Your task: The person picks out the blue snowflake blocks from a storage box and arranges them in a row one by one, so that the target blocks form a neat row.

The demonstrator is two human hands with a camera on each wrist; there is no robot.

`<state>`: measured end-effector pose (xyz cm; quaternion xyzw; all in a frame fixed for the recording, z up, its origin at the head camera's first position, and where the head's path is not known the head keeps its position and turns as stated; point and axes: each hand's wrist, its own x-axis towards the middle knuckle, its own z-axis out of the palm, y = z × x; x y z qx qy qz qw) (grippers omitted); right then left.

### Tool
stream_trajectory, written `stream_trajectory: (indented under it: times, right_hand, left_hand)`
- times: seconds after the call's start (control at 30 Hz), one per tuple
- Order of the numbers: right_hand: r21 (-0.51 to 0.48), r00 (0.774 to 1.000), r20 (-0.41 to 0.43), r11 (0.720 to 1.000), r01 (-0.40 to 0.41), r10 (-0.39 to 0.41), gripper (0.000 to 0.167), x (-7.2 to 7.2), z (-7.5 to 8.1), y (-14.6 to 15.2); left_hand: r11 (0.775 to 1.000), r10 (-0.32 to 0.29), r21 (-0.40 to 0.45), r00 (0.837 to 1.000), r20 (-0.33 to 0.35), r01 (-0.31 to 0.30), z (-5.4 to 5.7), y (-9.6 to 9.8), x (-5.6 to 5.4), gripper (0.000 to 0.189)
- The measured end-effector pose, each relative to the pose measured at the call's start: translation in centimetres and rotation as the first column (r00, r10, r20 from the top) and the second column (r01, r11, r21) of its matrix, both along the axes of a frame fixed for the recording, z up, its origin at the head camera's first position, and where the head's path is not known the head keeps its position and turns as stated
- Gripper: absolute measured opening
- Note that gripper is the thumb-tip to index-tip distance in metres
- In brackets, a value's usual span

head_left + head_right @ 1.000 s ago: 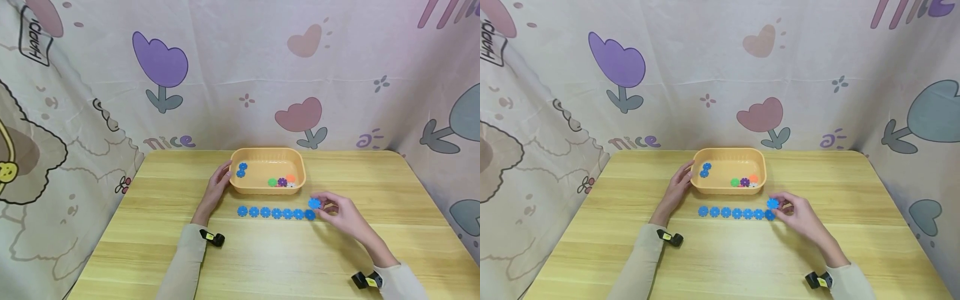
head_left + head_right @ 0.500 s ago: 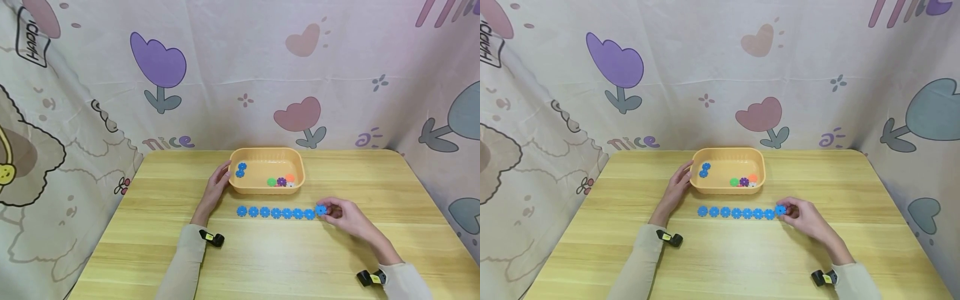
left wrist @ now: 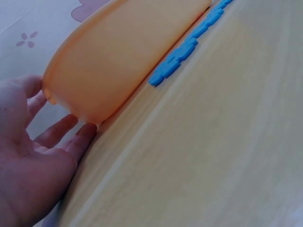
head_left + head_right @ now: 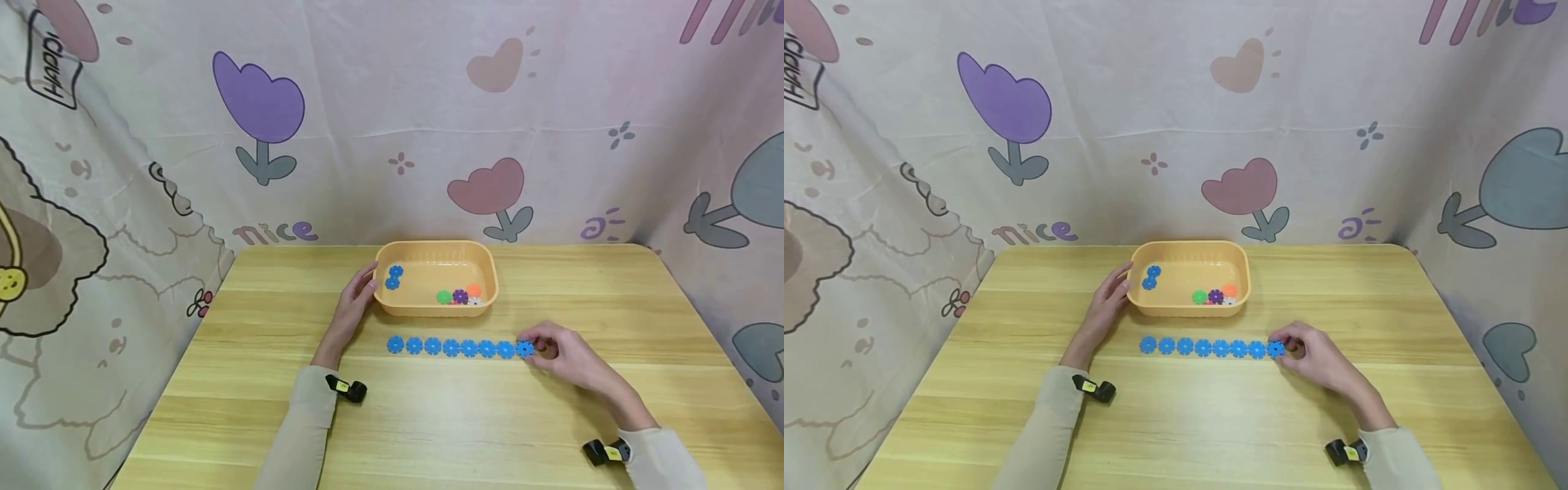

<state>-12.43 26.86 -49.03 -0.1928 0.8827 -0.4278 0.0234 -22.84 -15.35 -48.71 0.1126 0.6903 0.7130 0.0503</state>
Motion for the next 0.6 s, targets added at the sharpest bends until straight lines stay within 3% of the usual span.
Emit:
stream_trajectory:
  times: [0.6]
  right_hand:
    - [-0.001, 0.999, 0.035, 1.000, 0.001, -0.001, 0.033, -0.20, -0.05, 0.09]
  left_hand:
    - [1.000, 0.011, 0.000, 1.000, 0.011, -0.011, 0.26, 0.11, 0.09, 0.048]
